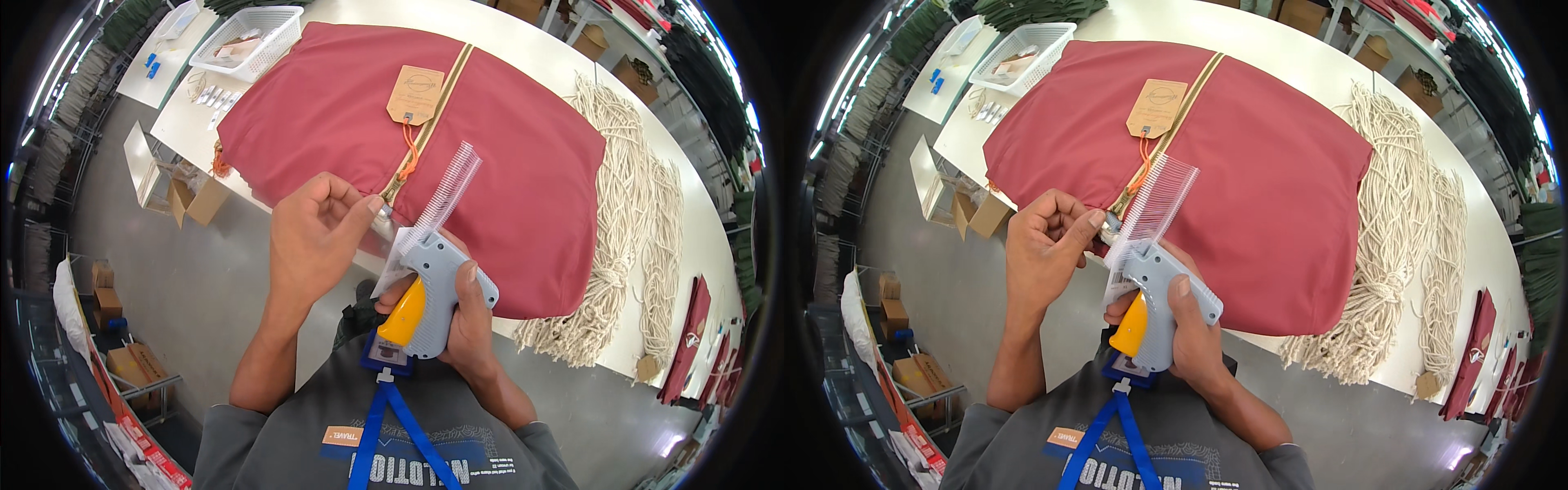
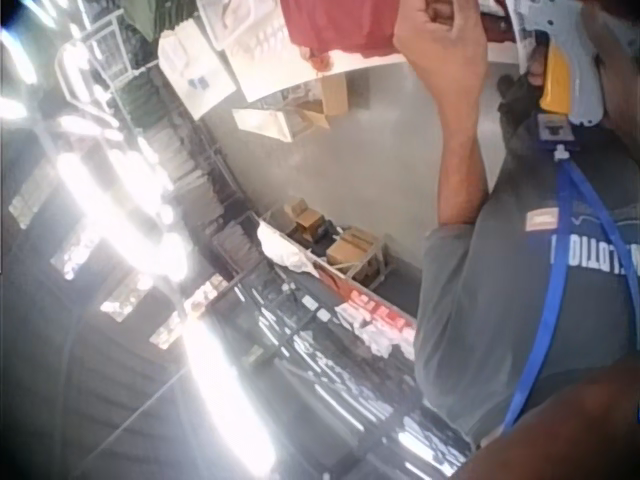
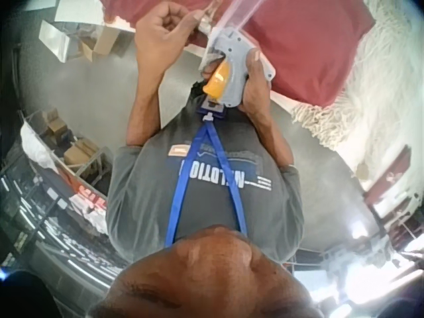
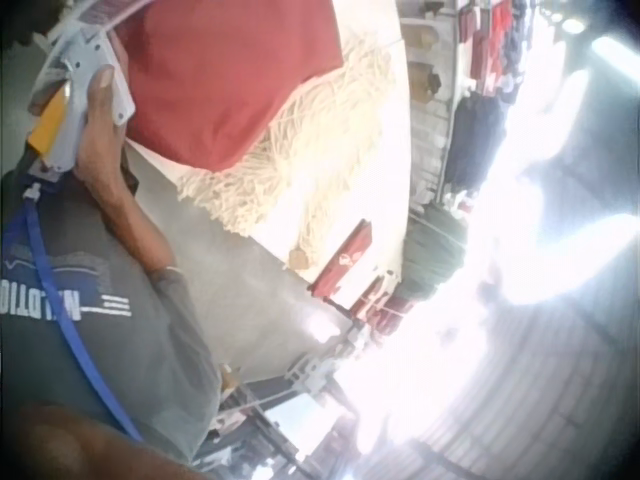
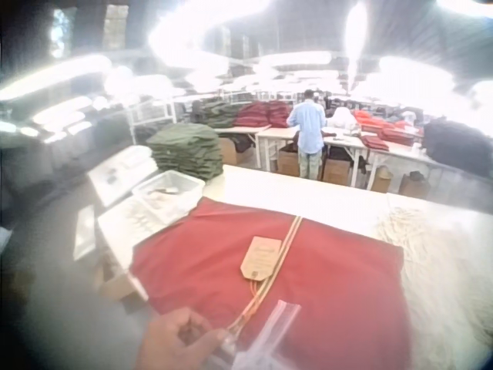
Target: The person folds a maroon garment, ties a tag with orange string, applies a barcode sticker with a hot glue gun, and threads a white drawstring through the hood using a needle. The garment is placed on a table with other materials nearby.
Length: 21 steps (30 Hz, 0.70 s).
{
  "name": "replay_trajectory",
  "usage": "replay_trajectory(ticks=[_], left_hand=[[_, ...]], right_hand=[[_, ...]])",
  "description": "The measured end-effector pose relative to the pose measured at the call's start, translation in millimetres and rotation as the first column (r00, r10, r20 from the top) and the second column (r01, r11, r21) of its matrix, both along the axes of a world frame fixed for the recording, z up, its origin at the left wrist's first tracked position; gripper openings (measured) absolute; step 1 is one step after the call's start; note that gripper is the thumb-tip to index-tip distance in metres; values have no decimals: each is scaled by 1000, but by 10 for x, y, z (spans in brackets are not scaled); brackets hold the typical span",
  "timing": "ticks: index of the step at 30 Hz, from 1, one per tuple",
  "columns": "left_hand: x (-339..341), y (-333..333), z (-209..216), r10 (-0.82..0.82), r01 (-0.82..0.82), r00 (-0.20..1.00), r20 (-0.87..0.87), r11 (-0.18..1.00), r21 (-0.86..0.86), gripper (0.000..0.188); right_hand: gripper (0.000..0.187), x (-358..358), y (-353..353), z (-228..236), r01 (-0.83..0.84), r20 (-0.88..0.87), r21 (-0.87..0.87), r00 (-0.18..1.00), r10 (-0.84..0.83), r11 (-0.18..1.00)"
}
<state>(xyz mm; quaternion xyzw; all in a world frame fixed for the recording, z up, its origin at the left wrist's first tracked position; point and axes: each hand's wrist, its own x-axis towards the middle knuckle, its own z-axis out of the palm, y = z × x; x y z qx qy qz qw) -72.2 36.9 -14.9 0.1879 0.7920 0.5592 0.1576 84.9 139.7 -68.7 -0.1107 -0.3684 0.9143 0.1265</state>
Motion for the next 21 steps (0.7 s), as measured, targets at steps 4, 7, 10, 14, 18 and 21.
replay_trajectory(ticks=[4, 7, 10, 14, 18, 21], left_hand=[[0, -7, 1, -3, 3, 1000, 12, 1000, -8, 20], [-4, -16, 0, -4, 4, 1000, 17, 1000, -29, 20], [-10, -30, 2, -12, 13, 999, 31, 999, -36, 21], [-8, -54, 2, -59, 59, 998, 15, 998, -16, 19], [-15, -86, 1, -74, 74, 997, 22, 997, -24, 19], [-37, -109, 8, -120, 120, 993, -5, 992, -31, 18]], right_hand=[[73, -26, 58, -45, -54, 22, 9, 998, 54, 998], [80, -45, 96, -82, -79, 46, 15, 996, 78, 997], [74, -67, 117, -106, -108, 11, -47, 994, 109, 993], [74, -64, 132, -95, -124, 24, -102, 992, 127, 987], [75, -51, 154, -78, -134, 65, -110, 988, 142, 985], [78, -76, 160, -73, -164, 84, -85, 982, 171, 983]])
